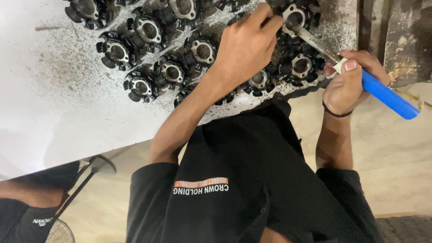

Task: The person picks up black rotor parts one at a time from the workbench and runs a heated handheld tool around each part's hub, then places the part back in rows on the bench, working through the batch.

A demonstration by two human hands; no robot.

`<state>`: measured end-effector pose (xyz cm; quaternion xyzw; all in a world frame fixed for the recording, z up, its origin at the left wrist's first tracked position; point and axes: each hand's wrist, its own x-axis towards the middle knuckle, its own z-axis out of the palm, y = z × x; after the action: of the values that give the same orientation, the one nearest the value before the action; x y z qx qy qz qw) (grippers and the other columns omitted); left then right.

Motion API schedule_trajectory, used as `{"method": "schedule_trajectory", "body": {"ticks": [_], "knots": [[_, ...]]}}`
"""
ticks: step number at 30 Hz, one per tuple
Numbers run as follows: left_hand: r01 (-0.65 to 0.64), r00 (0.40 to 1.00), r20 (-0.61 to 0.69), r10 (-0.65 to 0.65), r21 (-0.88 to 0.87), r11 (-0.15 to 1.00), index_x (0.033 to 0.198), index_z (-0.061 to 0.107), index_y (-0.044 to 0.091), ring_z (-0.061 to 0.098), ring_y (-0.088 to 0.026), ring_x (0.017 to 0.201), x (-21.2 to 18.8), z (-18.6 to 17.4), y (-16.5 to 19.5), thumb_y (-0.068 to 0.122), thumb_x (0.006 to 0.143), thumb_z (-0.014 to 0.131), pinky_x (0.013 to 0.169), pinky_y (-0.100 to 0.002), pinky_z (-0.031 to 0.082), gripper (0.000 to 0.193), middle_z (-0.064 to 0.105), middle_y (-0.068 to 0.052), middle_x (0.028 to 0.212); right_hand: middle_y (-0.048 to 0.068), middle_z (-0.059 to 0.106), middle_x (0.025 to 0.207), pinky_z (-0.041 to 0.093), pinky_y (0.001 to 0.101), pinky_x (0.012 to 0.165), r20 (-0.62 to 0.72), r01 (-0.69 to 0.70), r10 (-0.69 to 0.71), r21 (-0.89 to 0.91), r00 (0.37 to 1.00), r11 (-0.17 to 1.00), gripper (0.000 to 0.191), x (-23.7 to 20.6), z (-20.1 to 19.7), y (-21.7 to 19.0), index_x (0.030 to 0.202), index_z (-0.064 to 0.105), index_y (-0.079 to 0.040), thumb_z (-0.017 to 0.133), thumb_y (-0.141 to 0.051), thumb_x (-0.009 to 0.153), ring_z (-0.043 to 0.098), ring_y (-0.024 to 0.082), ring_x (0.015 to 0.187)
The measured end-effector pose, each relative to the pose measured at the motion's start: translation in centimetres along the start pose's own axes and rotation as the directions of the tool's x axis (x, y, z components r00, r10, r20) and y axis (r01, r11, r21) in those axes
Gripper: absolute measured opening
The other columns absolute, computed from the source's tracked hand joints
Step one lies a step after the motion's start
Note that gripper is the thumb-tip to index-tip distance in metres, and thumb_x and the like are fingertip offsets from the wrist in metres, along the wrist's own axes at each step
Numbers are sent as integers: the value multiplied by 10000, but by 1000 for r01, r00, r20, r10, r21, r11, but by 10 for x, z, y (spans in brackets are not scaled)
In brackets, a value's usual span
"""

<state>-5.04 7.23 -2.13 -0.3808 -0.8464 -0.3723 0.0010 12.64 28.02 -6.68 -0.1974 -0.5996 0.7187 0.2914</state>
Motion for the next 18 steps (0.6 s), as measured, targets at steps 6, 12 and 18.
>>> {"method": "schedule_trajectory", "body": {"ticks": [6, 12, 18], "knots": [[20, 1000, 9, -20, -20, 1000, 1095, 665, 39, 717, -248, 779, -1, 3, 2, 20, 880, 742, 644, -357, 601, 230, 582, -83, 1060, 253, 655, 1019, 519, 364, 564, 31, -31, 30, 8, 999, 999, 241, 1, -7, 0, 1206, 542, 34, 679, -102, 1062, 592, 277, 643], [3, 999, 33, -3, -10, 1000, 1110, 696, 52, 723, -240, 820, 0, 1, 2, 3, 907, 722, 716, -373, 617, 211, 557, -79, 1019, 259, 663, 1061, 536, 374, 591, -22, -102, 104, 74, 994, 992, 234, 3, -12, 6, 1188, 557, 58, 722, -72, 1087, 608, 284, 690], [47, 999, 33, -43, -122, 991, 1056, 720, 46, 708, -261, 791, -2, -7, 0, 14, 898, 738, 692, -381, 601, 162, 578, -93, 1013, 243, 667, 1034, 538, 359, 584, -4, -44, 44, 25, 999, 999, 273, -4, -8, 7, 1198, 576, 56, 721, -125, 1055, 608, 268, 658]]}}
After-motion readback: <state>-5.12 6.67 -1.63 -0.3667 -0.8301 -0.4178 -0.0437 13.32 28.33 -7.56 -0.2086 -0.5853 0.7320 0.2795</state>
